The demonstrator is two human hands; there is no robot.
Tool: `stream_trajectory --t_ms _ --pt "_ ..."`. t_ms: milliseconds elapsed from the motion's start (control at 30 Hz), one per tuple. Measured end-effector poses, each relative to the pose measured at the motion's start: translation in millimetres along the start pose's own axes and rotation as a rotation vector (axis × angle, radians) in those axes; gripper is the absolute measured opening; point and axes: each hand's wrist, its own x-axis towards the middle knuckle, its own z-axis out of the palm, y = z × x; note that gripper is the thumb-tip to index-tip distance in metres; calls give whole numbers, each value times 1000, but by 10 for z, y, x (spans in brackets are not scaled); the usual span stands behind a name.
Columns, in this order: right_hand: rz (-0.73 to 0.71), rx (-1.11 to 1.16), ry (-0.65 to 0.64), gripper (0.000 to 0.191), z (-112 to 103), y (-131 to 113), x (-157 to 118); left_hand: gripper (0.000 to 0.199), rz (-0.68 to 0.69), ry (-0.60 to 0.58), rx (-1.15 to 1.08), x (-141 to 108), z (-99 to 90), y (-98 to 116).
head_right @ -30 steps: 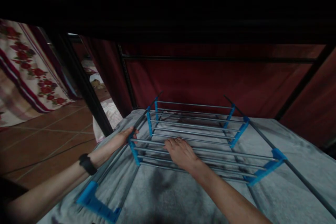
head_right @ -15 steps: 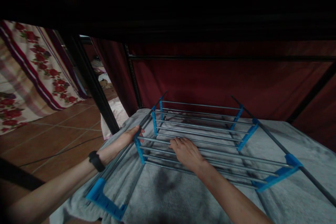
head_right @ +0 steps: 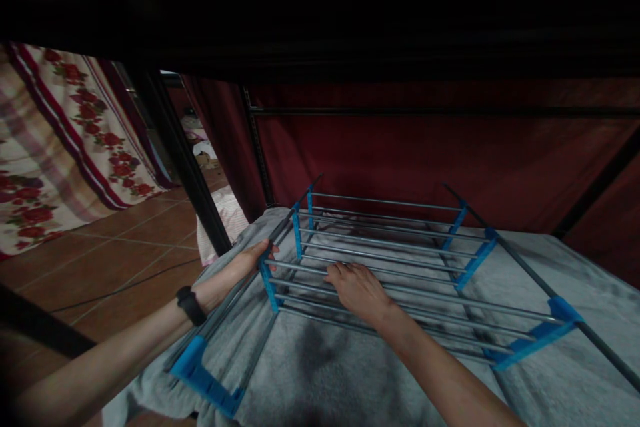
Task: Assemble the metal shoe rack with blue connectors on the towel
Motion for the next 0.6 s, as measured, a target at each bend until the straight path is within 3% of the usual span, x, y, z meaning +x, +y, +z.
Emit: stream_trajectory --t_ms 433,600 --pt "24 54 -86 25 -48 7 29 47 28 19 79 44 -18 -18" --pt "-22 7 -23 23 1 16 20 50 30 5 57 18 -12 -12"
